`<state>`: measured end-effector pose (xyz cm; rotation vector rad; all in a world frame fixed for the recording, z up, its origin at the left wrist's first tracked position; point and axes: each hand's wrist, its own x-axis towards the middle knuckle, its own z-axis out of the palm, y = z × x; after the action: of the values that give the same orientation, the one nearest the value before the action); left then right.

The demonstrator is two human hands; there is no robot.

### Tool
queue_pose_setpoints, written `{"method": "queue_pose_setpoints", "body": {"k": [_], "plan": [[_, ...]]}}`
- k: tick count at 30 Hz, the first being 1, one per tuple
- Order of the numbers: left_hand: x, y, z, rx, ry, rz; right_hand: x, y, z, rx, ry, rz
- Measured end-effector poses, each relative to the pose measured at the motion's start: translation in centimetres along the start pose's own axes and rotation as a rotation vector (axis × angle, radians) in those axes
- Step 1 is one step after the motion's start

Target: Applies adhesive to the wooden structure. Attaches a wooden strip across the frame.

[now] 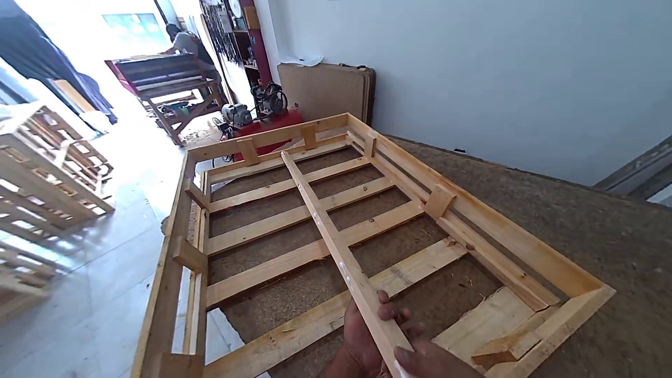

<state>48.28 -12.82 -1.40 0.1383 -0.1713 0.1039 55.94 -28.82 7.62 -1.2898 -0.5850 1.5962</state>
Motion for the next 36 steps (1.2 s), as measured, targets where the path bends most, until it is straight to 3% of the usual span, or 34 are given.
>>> {"method": "queue_pose_setpoints", "body": {"k": [3, 6, 9, 11, 13, 15, 18, 21, 26, 31, 36], "plan": [[0.6, 0.3, 1.2, 0.137, 0.168, -0.072, -0.9, -2.2, 1.0, 0.04, 0.161, 0.005], [0.4, 0.5, 2.0, 0.343, 0.66, -0.137, -1.8, -3.7, 1.2, -0.338, 0.476, 0.128], [-1.2, 1.6, 1.3, 0.687, 1.063, 0.001, -2.1, -5.1, 3.2, -0.82, 0.613, 0.341], [-2.5, 3.0, 1.7, 0.909, 1.101, 0.137, -2.1, -4.8, 4.8, -0.944, 0.62, 0.405], [-3.5, 4.2, 2.5, 1.229, 0.959, 0.309, -2.0, -4.1, 5.6, -0.998, 0.627, 0.43], [-3.7, 5.0, 3.3, 1.652, 0.746, 0.37, -1.6, -3.2, 5.9, -1.026, 0.645, 0.443], [-2.5, 5.0, 3.6, 2.047, 0.547, 0.182, -0.1, -2.6, 6.3, -1.037, 0.68, 0.435], [-1.0, 5.0, 2.7, 2.148, 0.442, -0.104, 1.3, -2.5, 4.9, -1.098, 0.66, 0.515], [-0.4, 4.5, -0.3, 2.275, 0.215, -0.245, 2.0, -0.6, 1.9, -1.296, 0.583, 0.537], [0.0, 3.4, -0.6, 2.519, 0.206, -0.413, 4.9, -0.7, 0.4, -1.476, 0.419, 0.574], [0.4, 2.9, -3.2, 2.609, -0.274, -0.372, 6.6, 0.9, -0.1, -1.458, 0.314, 0.655]]}}
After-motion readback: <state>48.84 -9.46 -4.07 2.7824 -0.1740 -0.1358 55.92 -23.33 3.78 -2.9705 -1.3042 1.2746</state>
